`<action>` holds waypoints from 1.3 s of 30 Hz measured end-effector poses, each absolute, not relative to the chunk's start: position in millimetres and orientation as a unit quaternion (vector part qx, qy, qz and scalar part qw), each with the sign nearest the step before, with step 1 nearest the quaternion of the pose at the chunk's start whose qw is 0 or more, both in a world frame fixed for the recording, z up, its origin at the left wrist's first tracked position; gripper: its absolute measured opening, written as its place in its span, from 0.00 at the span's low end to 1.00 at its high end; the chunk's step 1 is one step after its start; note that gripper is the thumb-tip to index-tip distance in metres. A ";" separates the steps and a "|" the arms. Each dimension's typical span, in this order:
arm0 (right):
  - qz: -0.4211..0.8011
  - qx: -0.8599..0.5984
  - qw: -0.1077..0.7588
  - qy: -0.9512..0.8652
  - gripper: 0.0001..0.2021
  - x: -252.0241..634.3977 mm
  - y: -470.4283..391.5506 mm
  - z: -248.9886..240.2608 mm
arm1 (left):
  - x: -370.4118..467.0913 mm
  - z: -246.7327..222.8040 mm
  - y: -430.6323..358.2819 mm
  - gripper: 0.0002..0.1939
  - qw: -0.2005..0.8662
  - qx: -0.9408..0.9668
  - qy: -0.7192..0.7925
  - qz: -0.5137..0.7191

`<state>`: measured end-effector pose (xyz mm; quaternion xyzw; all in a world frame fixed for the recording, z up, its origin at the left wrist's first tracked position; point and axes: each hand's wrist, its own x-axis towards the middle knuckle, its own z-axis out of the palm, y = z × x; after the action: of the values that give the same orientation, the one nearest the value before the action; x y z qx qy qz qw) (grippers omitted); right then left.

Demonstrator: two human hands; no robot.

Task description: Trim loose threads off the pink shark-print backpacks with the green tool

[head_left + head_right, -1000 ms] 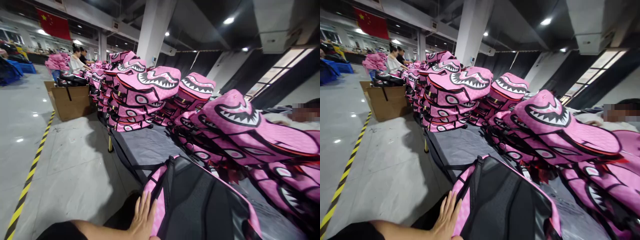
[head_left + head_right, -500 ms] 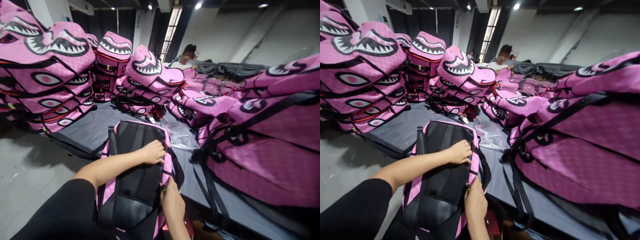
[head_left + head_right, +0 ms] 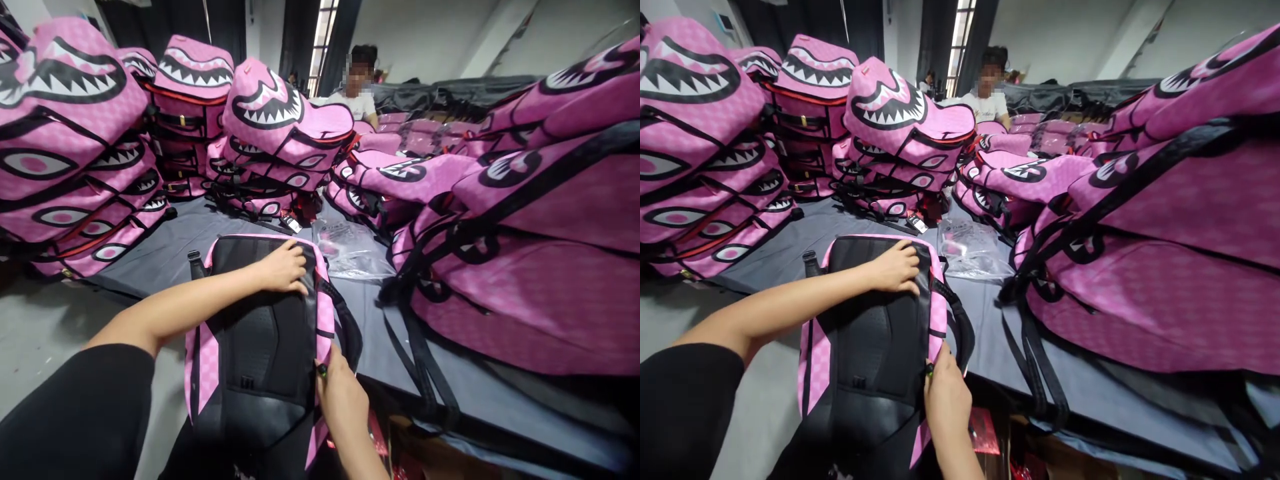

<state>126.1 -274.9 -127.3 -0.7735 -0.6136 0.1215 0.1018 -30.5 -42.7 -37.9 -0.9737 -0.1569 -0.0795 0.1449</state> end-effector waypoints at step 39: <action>0.102 -0.677 0.462 -0.564 0.13 117.1 -212.7 -108.7 | -43.2 -86.0 -117.2 0.11 0.105 -0.961 -0.178 -0.182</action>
<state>117.1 -212.7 -108.7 -0.6772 -0.5637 0.1019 0.4618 -43.2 -117.2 -86.0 -0.9613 -0.1781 -0.1821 0.1052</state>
